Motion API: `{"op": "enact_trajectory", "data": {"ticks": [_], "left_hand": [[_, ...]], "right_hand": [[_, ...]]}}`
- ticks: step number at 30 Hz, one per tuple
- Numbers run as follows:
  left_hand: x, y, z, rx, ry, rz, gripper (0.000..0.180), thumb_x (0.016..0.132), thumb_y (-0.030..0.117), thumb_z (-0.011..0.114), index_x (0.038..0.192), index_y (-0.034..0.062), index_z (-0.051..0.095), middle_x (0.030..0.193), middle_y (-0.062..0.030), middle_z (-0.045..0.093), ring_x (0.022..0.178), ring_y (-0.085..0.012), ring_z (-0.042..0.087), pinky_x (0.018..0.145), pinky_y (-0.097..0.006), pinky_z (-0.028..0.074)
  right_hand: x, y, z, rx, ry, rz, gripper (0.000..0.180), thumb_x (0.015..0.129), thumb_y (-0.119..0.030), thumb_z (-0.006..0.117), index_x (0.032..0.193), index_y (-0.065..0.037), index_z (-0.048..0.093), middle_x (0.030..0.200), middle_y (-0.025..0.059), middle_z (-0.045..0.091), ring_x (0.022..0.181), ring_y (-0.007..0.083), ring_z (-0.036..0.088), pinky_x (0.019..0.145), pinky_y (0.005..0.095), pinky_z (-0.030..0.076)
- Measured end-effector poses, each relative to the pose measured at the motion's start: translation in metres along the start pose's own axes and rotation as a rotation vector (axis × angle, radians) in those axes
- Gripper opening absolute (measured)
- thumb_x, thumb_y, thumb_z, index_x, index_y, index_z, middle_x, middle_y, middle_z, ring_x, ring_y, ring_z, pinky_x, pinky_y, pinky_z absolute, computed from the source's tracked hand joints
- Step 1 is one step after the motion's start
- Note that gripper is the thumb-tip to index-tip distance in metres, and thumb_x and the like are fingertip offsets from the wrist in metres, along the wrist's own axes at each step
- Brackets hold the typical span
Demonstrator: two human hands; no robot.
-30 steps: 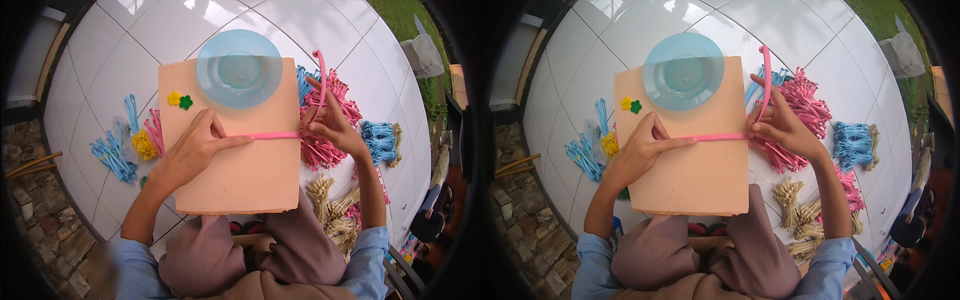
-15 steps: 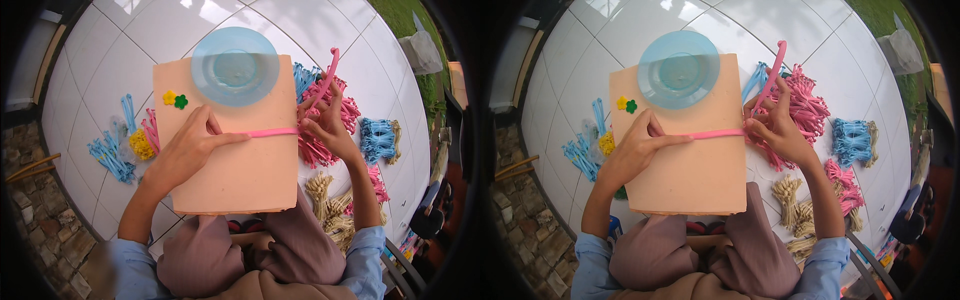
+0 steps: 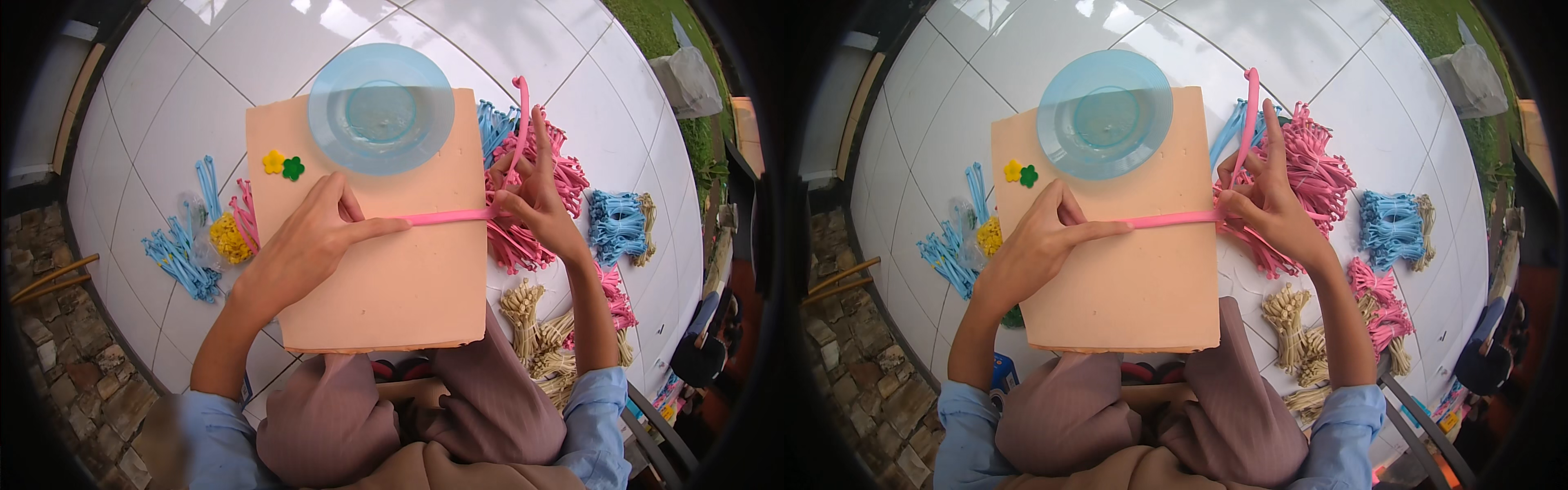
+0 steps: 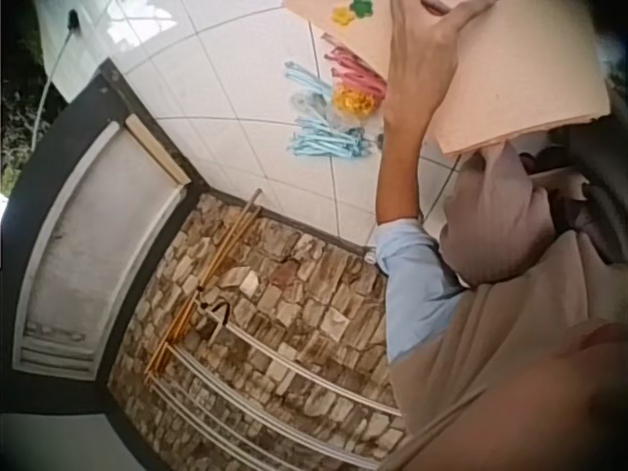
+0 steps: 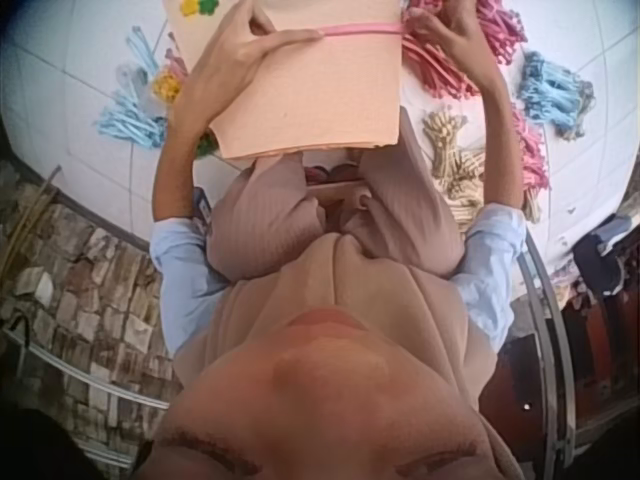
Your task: The person applies adhesive to several pink and blue plastic shoe straps by dipping them into a bowl, then attaches small yellow and green decorative plastic flowers to several of the straps.
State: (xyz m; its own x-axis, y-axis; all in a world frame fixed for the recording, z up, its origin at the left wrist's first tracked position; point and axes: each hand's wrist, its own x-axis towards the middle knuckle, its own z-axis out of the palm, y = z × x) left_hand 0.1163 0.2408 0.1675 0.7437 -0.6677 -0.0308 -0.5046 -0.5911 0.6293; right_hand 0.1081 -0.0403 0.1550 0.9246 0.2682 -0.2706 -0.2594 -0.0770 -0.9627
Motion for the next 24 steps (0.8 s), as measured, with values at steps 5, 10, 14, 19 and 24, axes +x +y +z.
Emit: {"op": "enact_trajectory", "data": {"ticks": [5, 10, 14, 19, 24], "left_hand": [[0.0015, -0.0004, -0.0004, 0.009, 0.003, 0.007, 0.04, 0.071, -0.001, 0.06, 0.103, 0.021, 0.069, 0.077, -0.0047, 0.036, 0.073, -0.0184, 0.044, 0.066, -0.026, 0.043], [0.0027, 0.001, -0.0067, -0.025, -0.078, -0.002, 0.039, 0.075, -0.002, 0.053, 0.106, 0.0161, 0.067, 0.081, -0.0082, 0.038, 0.079, -0.0215, 0.046, 0.072, -0.03, 0.043], [0.003, -0.0006, -0.0059, -0.032, -0.077, -0.006, 0.04, 0.075, -0.003, 0.052, 0.106, 0.0166, 0.067, 0.081, -0.0083, 0.038, 0.079, -0.0217, 0.046, 0.072, -0.03, 0.043], [0.0046, -0.0015, -0.0063, -0.022, -0.081, -0.001, 0.041, 0.075, -0.004, 0.052, 0.106, 0.0175, 0.067, 0.082, -0.0083, 0.038, 0.079, -0.022, 0.045, 0.072, -0.029, 0.042], [0.0047, 0.0013, -0.0016, 0.016, -0.029, 0.003, 0.027, 0.078, 0.008, 0.062, 0.101, 0.0199, 0.069, 0.078, -0.0056, 0.036, 0.072, -0.0194, 0.044, 0.065, -0.026, 0.042]], "right_hand": [[0.0012, 0.0003, -0.0013, 0.03, -0.011, 0.014, 0.095, 0.08, 0.006, 0.049, 0.142, -0.023, -0.018, 0.096, 0.0103, 0.043, 0.064, 0.0102, 0.051, 0.056, 0.0244, 0.044], [0.0034, 0.0026, -0.0045, 0.029, -0.031, 0.013, 0.095, 0.081, 0.006, 0.049, 0.142, -0.023, -0.018, 0.095, 0.0101, 0.044, 0.064, 0.0099, 0.05, 0.055, 0.0244, 0.044], [0.0037, 0.0034, -0.0047, 0.044, -0.036, 0.015, 0.095, 0.082, 0.005, 0.051, 0.142, -0.023, -0.018, 0.095, 0.0103, 0.044, 0.065, 0.0099, 0.051, 0.056, 0.0245, 0.044], [0.0047, 0.0049, -0.0053, 0.063, -0.052, 0.034, 0.094, 0.084, 0.002, 0.052, 0.142, -0.023, -0.018, 0.099, 0.0109, 0.044, 0.067, 0.0101, 0.052, 0.057, 0.0249, 0.045], [0.0052, 0.0071, -0.0062, 0.061, -0.067, 0.044, 0.095, 0.086, 0.001, 0.053, 0.14, -0.024, -0.021, 0.101, 0.0113, 0.045, 0.069, 0.0105, 0.054, 0.058, 0.0254, 0.046]]}}
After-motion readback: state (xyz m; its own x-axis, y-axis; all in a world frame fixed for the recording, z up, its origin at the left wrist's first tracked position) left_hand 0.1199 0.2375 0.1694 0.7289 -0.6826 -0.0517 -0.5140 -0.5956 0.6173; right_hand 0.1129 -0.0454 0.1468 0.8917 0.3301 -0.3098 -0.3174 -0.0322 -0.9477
